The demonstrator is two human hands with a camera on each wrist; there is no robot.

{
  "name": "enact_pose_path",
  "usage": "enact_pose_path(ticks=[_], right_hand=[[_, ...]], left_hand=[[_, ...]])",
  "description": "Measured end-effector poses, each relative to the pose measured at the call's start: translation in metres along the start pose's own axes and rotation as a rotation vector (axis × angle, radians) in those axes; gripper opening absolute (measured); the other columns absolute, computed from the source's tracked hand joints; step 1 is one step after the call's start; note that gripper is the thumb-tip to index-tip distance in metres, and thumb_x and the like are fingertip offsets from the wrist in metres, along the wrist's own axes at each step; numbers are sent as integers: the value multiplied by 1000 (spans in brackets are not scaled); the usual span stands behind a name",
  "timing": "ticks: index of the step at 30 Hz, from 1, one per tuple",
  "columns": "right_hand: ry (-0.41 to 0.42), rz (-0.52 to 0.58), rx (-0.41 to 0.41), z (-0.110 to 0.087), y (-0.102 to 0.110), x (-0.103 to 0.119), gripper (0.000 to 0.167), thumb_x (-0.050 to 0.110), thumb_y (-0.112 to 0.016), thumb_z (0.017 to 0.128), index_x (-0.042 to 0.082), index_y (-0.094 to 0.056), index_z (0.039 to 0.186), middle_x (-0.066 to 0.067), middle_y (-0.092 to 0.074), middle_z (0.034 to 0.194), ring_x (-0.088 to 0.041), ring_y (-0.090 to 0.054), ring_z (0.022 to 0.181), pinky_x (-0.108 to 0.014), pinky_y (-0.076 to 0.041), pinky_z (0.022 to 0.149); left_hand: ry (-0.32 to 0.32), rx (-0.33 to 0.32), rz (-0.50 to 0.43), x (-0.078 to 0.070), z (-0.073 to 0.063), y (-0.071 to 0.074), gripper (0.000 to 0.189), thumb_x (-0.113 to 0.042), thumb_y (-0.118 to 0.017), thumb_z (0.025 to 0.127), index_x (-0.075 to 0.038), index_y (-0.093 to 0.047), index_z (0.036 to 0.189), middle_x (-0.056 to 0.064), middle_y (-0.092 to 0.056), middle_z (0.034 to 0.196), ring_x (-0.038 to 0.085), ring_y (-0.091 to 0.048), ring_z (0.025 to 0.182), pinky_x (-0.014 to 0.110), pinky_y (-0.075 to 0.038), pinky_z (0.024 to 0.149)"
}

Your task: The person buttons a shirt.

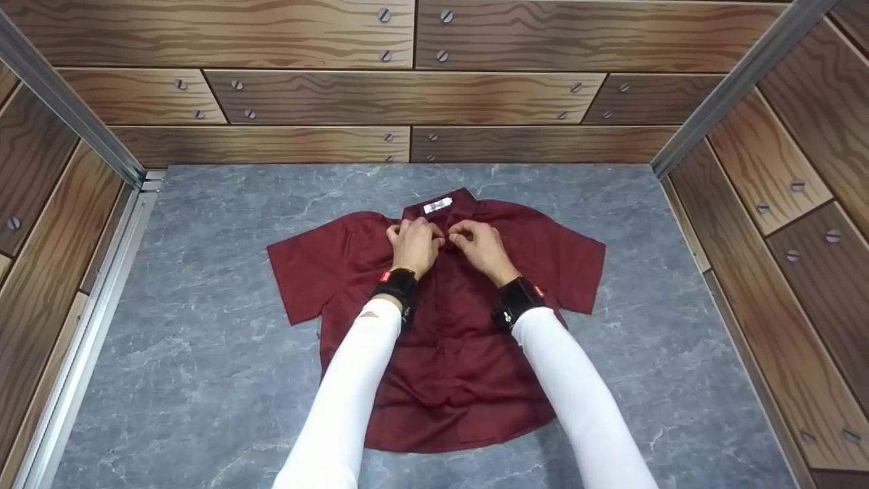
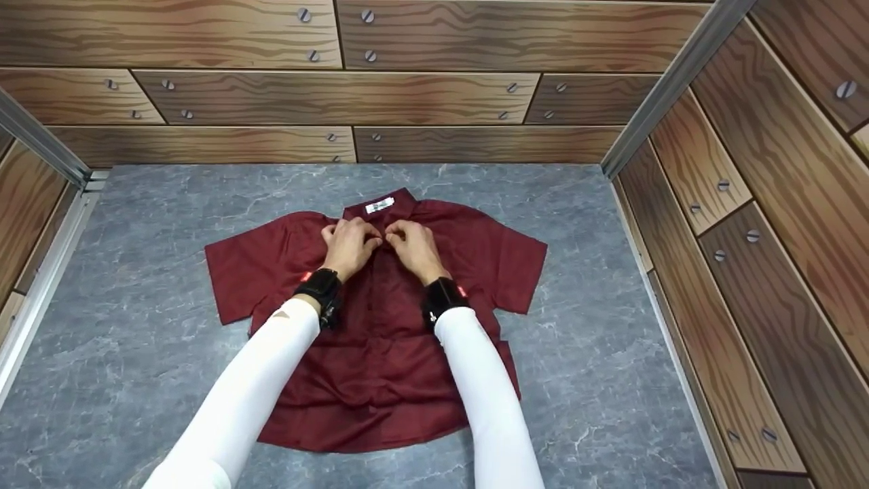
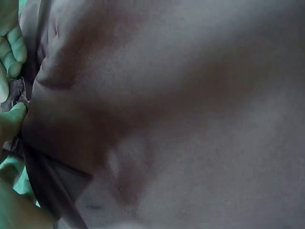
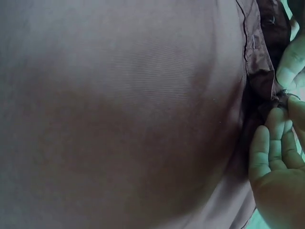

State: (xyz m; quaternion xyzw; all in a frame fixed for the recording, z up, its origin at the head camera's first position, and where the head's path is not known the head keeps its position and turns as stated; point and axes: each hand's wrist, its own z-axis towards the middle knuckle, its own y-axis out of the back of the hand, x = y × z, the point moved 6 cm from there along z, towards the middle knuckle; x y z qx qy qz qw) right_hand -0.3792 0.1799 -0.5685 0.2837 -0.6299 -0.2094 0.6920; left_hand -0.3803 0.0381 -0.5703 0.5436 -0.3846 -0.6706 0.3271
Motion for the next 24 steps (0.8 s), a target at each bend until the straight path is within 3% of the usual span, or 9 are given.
enact_pose_path(ticks=[8,15,24], right_hand=[[67,-79,-2,-2,-2,7,14,19,-66,92,12,-73,102,-3,-71,104,-18,-63,100,-35,-48,89],[202,-203,-22,-6,-3,15,19,17,-60,94,11,-73,107,-5,-68,104,-19,-63,99,-34,-48,89],[212,-167,-75,-14,-4,11,23,16,-60,91,10,-73,110,-5,-71,109,-18,-65,104,-31,-49,93]], left_hand=[[14,8,-25,0,2,1,13,-25,-69,88,-18,-75,97,1,-66,102,26,-53,107,51,-23,101],[60,8,-89,3,5,0,16,-24,-70,87,-17,-76,100,2,-68,102,26,-55,105,50,-24,100],[104,37,-164,4,4,-1,16,-21,-68,87,-18,-76,100,1,-68,104,26,-54,107,50,-24,100]])
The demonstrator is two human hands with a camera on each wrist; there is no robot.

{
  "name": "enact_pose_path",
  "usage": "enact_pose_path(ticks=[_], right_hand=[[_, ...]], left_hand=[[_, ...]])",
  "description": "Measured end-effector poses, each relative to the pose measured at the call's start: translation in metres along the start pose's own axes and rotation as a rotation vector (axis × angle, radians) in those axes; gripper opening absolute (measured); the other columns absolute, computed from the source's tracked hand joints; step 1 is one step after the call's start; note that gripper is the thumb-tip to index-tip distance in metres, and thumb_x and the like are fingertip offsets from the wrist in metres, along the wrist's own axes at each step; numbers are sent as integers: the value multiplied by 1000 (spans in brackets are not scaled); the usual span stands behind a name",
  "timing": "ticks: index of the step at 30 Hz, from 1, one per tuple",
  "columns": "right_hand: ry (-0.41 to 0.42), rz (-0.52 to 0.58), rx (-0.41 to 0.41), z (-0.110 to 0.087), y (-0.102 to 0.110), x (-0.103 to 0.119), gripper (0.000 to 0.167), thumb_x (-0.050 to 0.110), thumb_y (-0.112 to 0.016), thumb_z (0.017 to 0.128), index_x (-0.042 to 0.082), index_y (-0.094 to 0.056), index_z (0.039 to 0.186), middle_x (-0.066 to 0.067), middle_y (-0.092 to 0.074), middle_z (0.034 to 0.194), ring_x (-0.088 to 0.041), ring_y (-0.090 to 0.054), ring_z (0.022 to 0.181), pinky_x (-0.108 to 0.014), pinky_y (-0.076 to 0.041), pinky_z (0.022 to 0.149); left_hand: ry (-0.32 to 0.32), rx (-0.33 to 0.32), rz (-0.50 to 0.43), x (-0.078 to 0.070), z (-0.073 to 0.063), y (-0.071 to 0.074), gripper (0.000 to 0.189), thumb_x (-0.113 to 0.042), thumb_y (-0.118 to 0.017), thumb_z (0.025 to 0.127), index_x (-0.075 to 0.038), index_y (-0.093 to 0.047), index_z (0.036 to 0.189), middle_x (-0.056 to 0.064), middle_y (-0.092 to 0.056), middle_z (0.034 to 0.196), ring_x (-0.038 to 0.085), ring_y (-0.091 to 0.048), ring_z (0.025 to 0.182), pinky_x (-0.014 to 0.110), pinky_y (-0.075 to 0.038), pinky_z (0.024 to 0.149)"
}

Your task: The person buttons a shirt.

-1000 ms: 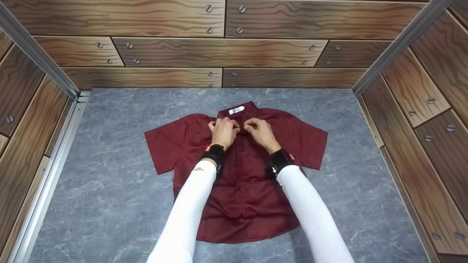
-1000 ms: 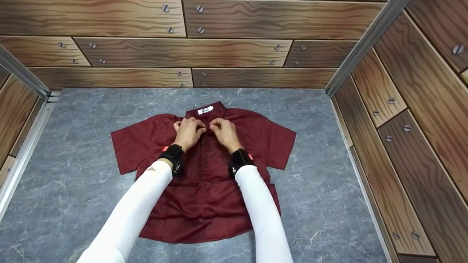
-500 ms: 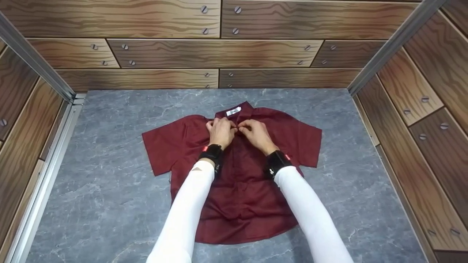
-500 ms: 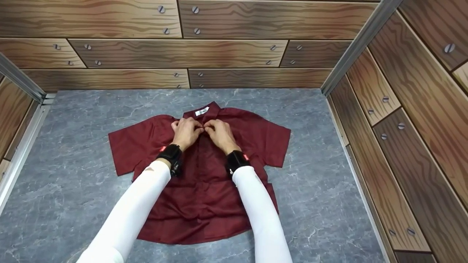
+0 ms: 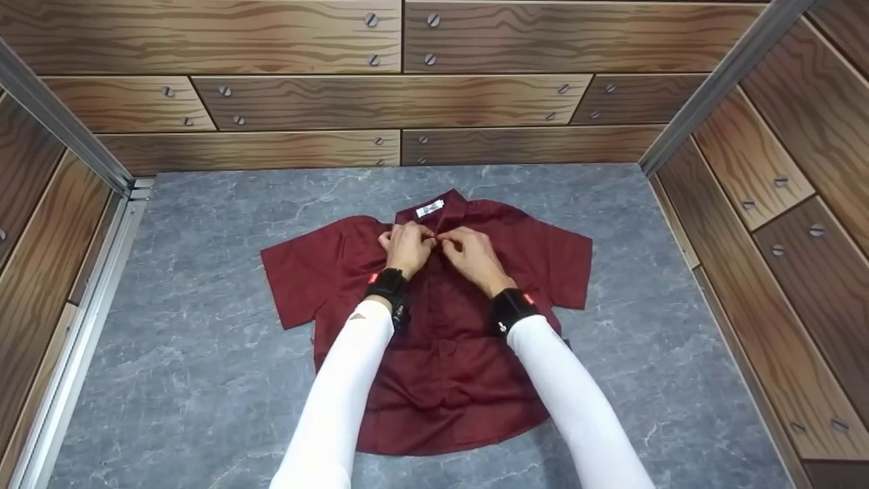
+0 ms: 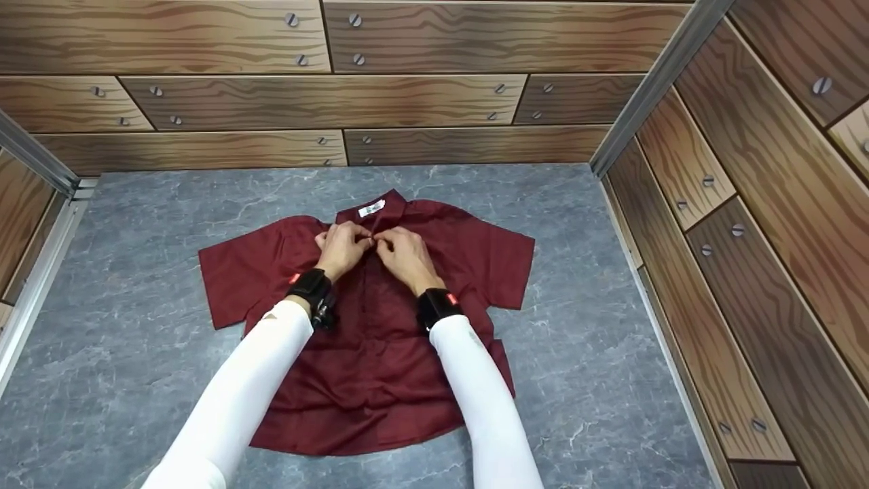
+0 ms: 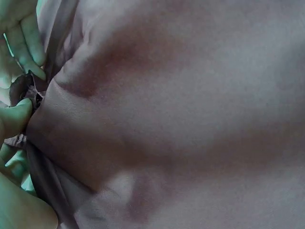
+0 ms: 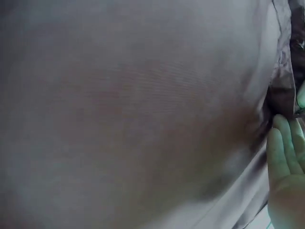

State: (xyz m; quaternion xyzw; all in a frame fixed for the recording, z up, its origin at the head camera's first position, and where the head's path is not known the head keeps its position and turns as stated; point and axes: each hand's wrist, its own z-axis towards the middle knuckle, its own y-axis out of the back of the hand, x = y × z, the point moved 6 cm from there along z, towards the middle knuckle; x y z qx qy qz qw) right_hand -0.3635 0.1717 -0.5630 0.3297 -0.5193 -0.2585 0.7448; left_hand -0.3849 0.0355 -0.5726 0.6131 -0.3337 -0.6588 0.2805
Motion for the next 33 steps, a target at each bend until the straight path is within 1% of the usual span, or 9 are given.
enact_pose_path(ticks=[5,10,15,18,20,24,27,30,33], right_hand=[[84,-57,-22,-5,-1,5,27,16,-62,91,10,-72,115,-4,-69,112,-17,-65,106,-30,-50,92],[119,-86,-35,-5,-1,7,29,17,-61,93,10,-68,121,-4,-68,116,-18,-64,108,-30,-49,93],[103,-49,-90,-3,1,7,26,22,-66,92,10,-72,115,-4,-70,110,-18,-65,105,-31,-49,92],[30,-7,-132,-1,3,5,21,24,-69,90,10,-75,104,-4,-71,102,-18,-66,98,-32,-49,89],[-60,33,-135,1,4,-1,16,23,-69,89,11,-75,97,-3,-71,97,-17,-66,92,-32,-50,85],[-277,168,-69,2,2,-13,12,18,-67,85,11,-73,94,-3,-73,90,-12,-66,79,-28,-50,74],[-408,364,-24,1,-3,-20,16,10,-64,84,5,-70,97,-8,-72,91,-13,-68,74,-26,-54,70],[-469,543,-8,0,-6,-23,17,3,-62,86,-3,-67,101,-15,-70,93,-15,-68,75,-28,-57,71],[-465,617,3,1,-7,-22,17,2,-62,89,-6,-67,103,-18,-69,95,-17,-68,80,-30,-57,75]], left_hand=[[44,41,-83,1,2,2,17,-20,-67,87,-17,-76,101,0,-70,109,25,-55,111,51,-23,101],[45,94,-154,2,5,4,18,-20,-64,88,-16,-75,102,-1,-71,111,24,-58,112,53,-26,99],[13,85,-97,-2,4,5,18,-20,-63,91,-15,-74,105,2,-68,116,26,-54,116,53,-24,101],[-44,66,-25,-6,3,4,17,-20,-62,93,-14,-72,105,3,-63,120,25,-48,124,54,-21,103],[-96,49,20,-8,2,2,15,-20,-60,94,-14,-70,104,2,-63,119,23,-47,127,55,-20,104],[-203,-20,97,-11,0,1,9,-17,-59,94,-13,-65,99,0,-70,105,20,-58,117,58,-19,108],[-263,-55,159,-12,-2,0,9,-18,-59,95,-13,-65,98,1,-72,98,23,-61,104,56,-21,107],[-286,-56,190,-13,-3,-1,12,-21,-58,95,-14,-66,100,0,-72,98,24,-58,102,54,-22,105],[-275,-38,182,-13,-2,-1,14,-22,-57,95,-14,-67,101,1,-72,100,25,-56,104,53,-21,105]])
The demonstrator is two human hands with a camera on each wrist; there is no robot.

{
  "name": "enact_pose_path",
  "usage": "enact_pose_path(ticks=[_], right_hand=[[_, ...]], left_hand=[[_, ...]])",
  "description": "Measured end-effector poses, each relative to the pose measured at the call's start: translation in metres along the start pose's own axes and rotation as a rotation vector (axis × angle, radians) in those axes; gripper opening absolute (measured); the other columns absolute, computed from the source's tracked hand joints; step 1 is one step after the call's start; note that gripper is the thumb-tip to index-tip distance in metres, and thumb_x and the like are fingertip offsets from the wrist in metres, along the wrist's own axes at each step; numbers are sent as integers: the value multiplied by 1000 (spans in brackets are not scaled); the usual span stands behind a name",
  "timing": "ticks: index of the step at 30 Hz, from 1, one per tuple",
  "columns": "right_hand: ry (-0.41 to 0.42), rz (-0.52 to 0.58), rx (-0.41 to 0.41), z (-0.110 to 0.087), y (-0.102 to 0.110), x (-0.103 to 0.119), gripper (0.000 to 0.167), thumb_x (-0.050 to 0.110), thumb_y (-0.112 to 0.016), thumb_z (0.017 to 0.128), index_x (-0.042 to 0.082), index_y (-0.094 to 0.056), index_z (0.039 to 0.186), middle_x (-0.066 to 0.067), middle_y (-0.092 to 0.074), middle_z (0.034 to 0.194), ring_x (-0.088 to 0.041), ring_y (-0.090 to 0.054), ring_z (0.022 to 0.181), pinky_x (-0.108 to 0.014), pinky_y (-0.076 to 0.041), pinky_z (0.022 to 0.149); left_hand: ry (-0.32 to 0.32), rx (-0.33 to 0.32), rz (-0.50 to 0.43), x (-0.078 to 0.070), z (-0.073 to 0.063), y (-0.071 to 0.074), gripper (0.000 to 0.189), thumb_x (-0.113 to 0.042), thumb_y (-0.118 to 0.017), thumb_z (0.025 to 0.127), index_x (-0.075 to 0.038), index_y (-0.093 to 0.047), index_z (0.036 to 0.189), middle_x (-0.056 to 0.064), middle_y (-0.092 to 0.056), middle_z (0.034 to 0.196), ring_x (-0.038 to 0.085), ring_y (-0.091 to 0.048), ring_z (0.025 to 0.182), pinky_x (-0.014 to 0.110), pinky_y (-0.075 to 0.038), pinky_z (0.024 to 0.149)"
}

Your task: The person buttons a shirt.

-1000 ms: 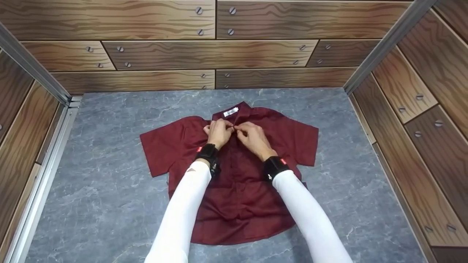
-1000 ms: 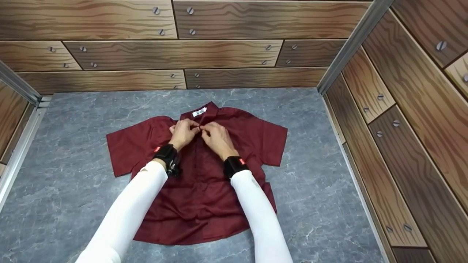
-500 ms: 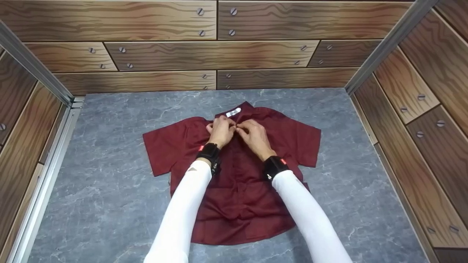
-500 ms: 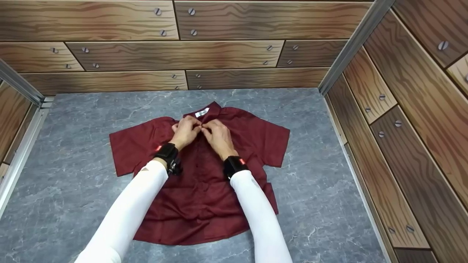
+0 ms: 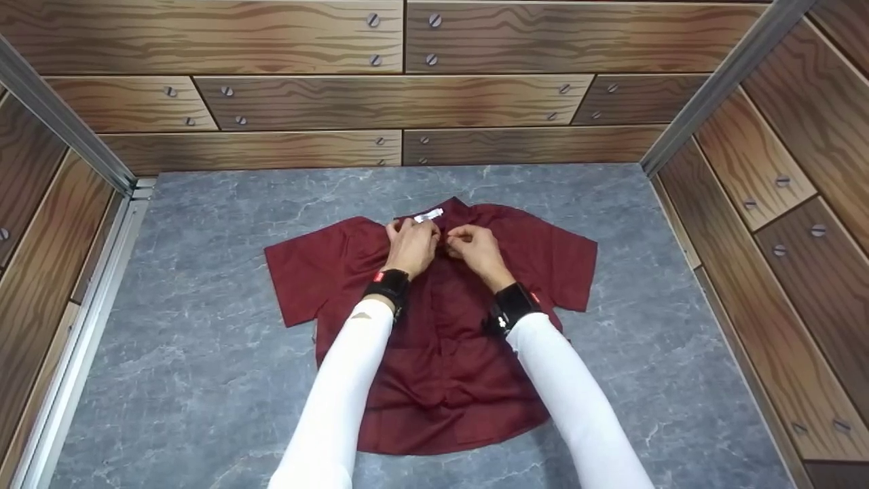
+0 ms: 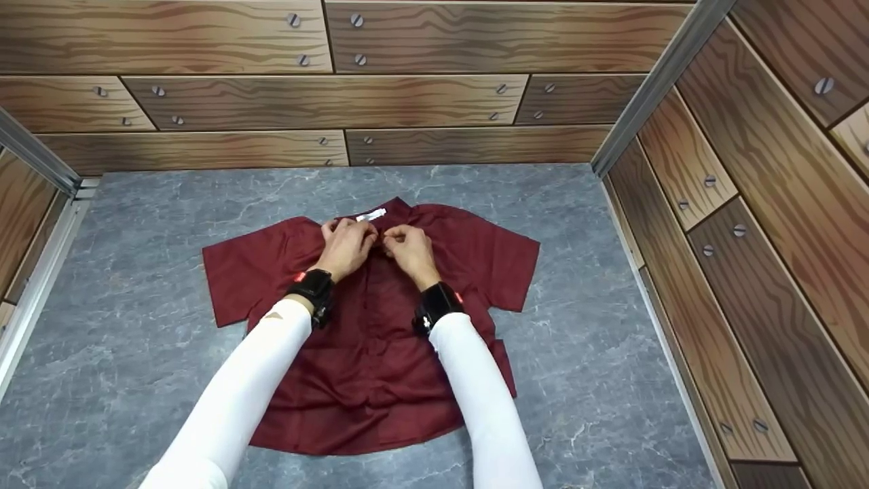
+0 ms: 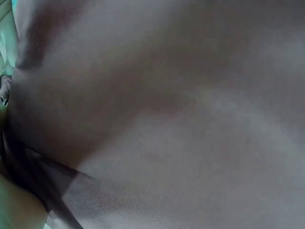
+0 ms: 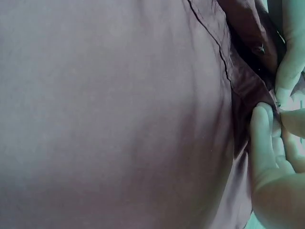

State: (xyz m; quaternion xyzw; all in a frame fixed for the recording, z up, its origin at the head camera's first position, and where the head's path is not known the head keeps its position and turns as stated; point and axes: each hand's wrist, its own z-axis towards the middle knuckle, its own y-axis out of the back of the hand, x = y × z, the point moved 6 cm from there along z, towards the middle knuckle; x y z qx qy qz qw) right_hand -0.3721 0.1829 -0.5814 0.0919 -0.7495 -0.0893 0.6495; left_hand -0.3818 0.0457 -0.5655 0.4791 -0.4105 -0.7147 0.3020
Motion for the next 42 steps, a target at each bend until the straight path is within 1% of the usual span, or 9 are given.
enact_pose_path(ticks=[7,11,14,18,22,27,34,39,42], right_hand=[[30,-13,22,-2,-1,2,15,6,-65,90,-3,-68,102,-14,-68,101,-27,-69,90,-33,-57,80],[83,-66,17,-3,-3,4,13,7,-66,90,-1,-69,100,-13,-69,101,-26,-70,88,-30,-57,77],[158,-186,-21,-5,-3,8,11,11,-68,89,6,-72,98,-8,-72,99,-19,-70,86,-27,-55,77],[259,-382,-89,-9,-2,13,11,19,-70,88,14,-75,97,0,-74,98,-12,-69,92,-29,-51,83],[293,-460,-136,-11,0,13,12,23,-70,88,17,-76,98,3,-75,99,-12,-68,96,-33,-50,85],[296,-474,-157,-11,2,13,14,23,-68,89,19,-77,100,4,-74,101,-12,-68,96,-33,-51,84],[293,-456,-135,-12,2,13,20,16,-60,88,18,-76,101,4,-74,100,-12,-66,92,-33,-49,82],[254,-372,-123,-10,3,10,16,14,-61,88,13,-72,99,0,-74,94,-10,-68,90,-29,-51,83],[217,-302,-115,-9,3,9,15,14,-63,89,10,-69,103,-3,-75,96,-11,-70,92,-27,-53,83]], left_hand=[[53,44,-26,1,2,2,18,-24,-57,96,-15,-69,105,1,-72,106,24,-54,109,52,-20,105],[94,63,-44,2,4,4,19,-24,-59,95,-15,-70,107,2,-72,108,25,-53,111,52,-20,106],[139,70,-84,4,5,5,19,-25,-60,94,-16,-72,106,1,-72,109,25,-54,113,53,-20,106],[215,72,-161,8,6,7,15,-23,-62,92,-18,-74,101,-1,-72,108,24,-56,114,53,-23,105],[234,94,-225,9,7,7,15,-22,-61,92,-18,-74,98,0,-72,107,25,-58,112,54,-25,103],[212,135,-283,6,6,6,20,-26,-61,89,-16,-73,102,2,-71,110,26,-58,113,56,-25,103],[218,131,-318,7,4,6,24,-34,-66,88,-16,-73,103,2,-71,108,27,-58,111,56,-23,105],[250,101,-322,7,4,8,19,-27,-67,84,-18,-74,99,1,-72,107,27,-61,107,53,-26,102],[258,90,-316,7,4,8,18,-26,-68,82,-19,-74,97,0,-73,106,26,-61,106,53,-28,100]])
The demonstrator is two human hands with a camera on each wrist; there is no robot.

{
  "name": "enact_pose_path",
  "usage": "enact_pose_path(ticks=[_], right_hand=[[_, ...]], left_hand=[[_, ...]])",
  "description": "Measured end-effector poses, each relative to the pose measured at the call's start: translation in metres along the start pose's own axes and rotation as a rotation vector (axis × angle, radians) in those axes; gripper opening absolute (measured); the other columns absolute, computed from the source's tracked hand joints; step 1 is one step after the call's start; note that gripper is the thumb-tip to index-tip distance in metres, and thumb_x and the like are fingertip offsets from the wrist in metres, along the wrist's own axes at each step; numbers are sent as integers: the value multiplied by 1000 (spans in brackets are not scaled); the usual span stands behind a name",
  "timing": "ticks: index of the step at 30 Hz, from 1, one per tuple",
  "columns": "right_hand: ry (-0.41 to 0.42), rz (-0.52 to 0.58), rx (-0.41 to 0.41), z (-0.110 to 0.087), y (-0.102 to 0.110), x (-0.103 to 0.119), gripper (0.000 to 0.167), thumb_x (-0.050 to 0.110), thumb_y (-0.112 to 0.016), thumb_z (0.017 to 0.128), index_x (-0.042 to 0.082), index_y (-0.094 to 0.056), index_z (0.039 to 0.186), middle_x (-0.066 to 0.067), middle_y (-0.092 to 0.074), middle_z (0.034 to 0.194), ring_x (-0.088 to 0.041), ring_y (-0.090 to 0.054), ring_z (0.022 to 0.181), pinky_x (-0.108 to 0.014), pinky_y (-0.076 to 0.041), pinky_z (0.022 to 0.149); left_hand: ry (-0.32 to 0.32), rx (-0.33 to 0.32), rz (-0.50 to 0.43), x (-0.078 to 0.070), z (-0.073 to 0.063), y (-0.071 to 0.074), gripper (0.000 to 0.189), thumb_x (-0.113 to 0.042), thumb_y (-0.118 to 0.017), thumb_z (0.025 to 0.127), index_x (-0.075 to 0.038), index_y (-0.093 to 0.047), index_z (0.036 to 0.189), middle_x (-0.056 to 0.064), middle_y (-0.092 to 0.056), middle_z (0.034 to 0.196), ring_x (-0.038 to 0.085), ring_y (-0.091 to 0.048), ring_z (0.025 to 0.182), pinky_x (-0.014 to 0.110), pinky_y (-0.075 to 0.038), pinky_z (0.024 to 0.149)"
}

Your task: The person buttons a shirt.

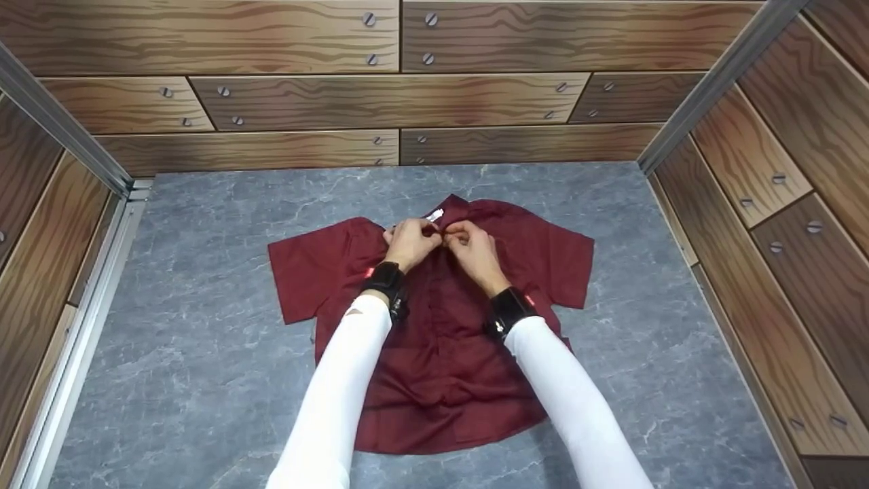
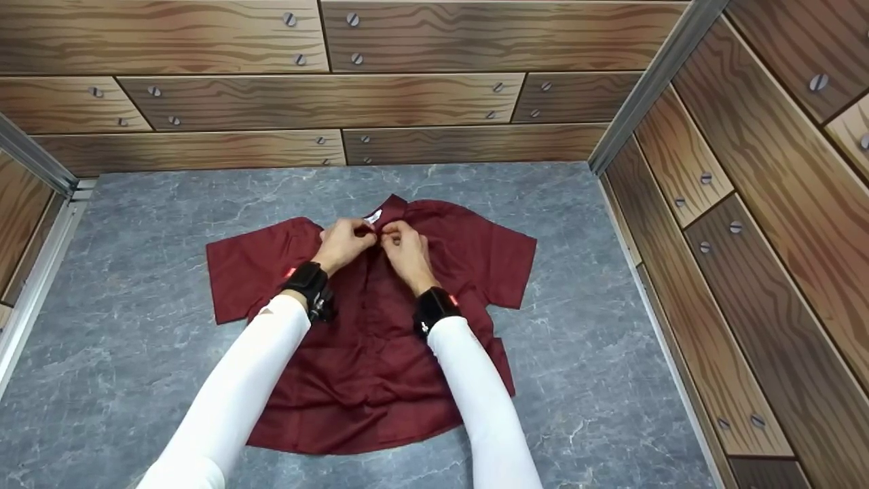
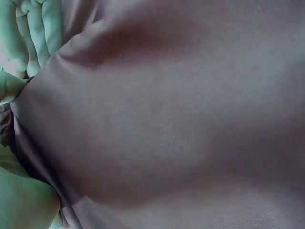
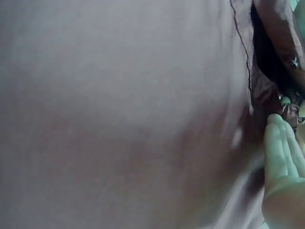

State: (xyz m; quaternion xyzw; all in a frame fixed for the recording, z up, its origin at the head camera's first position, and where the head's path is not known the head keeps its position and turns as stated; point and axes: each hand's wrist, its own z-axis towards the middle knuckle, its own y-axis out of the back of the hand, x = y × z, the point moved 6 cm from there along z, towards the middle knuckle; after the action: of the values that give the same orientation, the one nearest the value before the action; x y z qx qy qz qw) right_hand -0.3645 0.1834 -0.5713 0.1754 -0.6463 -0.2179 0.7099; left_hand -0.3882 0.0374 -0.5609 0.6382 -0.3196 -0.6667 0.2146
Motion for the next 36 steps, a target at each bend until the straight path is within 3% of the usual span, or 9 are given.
enact_pose_path(ticks=[8,13,25,31,36], right_hand=[[-121,68,48,3,-2,-8,18,19,-66,92,5,-72,101,-10,-74,87,-18,-71,75,-25,-55,66],[-153,171,84,4,-5,-12,17,14,-64,92,1,-72,98,-13,-72,84,-19,-68,72,-23,-53,64],[-154,-48,48,6,2,-10,16,21,-62,84,10,-72,91,-2,-71,81,-12,-64,72,-23,-47,64],[-151,-34,67,7,0,-9,18,20,-61,85,7,-70,92,-6,-71,84,-15,-65,74,-25,-48,67],[-169,7,84,6,-2,-11,18,18,-60,87,5,-70,93,-6,-70,82,-13,-63,71,-23,-48,64]], left_hand=[[9,19,-12,2,0,0,20,-27,-67,82,-20,-73,99,0,-72,108,27,-59,109,54,-25,102],[7,46,-27,1,0,0,22,-27,-65,84,-19,-73,104,0,-71,113,27,-59,112,54,-25,103],[-41,135,6,-3,3,-1,27,-24,-62,83,-19,-72,108,-1,-70,113,24,-60,106,51,-31,95],[-34,191,-4,-4,3,1,24,-28,-60,84,-17,-72,102,0,-70,103,22,-60,94,46,-35,89],[-40,235,5,-4,3,1,25,-33,-61,87,-16,-70,102,1,-69,107,23,-60,100,51,-31,98]])
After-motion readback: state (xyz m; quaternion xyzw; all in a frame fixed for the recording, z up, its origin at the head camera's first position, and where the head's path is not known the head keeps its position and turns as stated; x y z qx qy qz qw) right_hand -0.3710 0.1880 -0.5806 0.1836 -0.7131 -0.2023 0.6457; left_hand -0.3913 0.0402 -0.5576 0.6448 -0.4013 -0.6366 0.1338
